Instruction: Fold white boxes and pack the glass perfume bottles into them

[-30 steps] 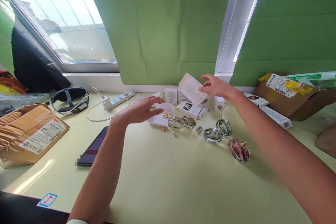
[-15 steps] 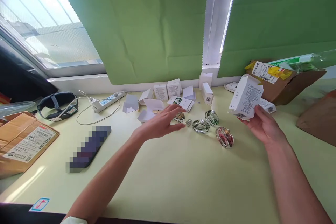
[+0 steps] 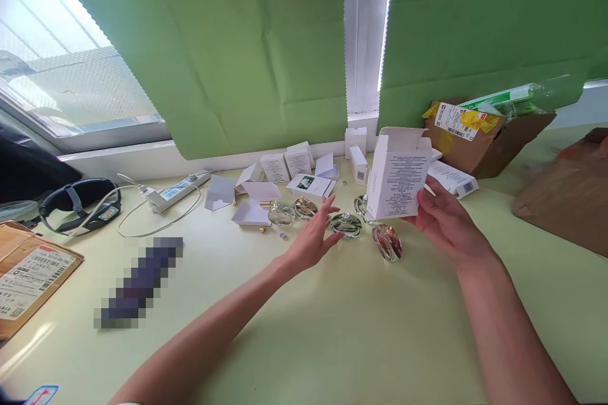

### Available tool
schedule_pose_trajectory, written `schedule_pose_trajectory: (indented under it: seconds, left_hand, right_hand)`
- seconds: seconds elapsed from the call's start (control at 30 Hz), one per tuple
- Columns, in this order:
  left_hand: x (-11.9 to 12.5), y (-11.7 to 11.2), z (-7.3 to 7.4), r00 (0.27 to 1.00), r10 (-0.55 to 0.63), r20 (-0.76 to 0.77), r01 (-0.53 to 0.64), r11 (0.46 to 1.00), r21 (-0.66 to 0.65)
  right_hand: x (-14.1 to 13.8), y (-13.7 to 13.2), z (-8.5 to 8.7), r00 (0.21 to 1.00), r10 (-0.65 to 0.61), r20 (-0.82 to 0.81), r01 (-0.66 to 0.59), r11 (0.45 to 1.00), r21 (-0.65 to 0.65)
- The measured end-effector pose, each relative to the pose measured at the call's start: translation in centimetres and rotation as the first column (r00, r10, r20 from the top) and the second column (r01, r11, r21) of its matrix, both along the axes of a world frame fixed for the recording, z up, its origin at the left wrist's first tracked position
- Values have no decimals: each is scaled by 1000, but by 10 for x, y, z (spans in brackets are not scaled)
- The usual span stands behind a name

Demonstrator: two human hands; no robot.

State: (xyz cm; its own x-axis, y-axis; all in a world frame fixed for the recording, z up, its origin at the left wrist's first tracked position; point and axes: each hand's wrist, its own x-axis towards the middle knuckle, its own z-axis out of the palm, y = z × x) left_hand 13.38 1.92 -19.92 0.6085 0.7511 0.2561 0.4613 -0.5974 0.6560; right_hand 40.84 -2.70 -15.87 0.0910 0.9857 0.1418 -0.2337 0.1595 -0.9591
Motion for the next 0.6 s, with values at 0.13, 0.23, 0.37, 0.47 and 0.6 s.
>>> schedule_pose_trajectory:
  seconds: [0.13,0.23,0.37,0.47,0.6]
  left_hand:
    - [11,1,-3,999,36,-30,-35,999,26]
    - [15,1,-1,996,72,-60,-71,997,15]
    - [14,1,1,995,80,-58,-80,997,3]
    - [15,4,-2,995,88,-42,-87,996,9]
    - [20,9,-8,992,124,-39,-122,992,35]
  right_hand:
    - [-4,1,-1,1000,19,-4,-19,999,-28]
    - [-6,0,1,999,42,-21,-43,999,-23]
    - [-8,-1,2,997,72,-42,-72,997,-5]
    - [-8,-2,2,997,67,-41,-67,998,-10]
    - [-9,-3,3,997,61,-43,-62,998,-8]
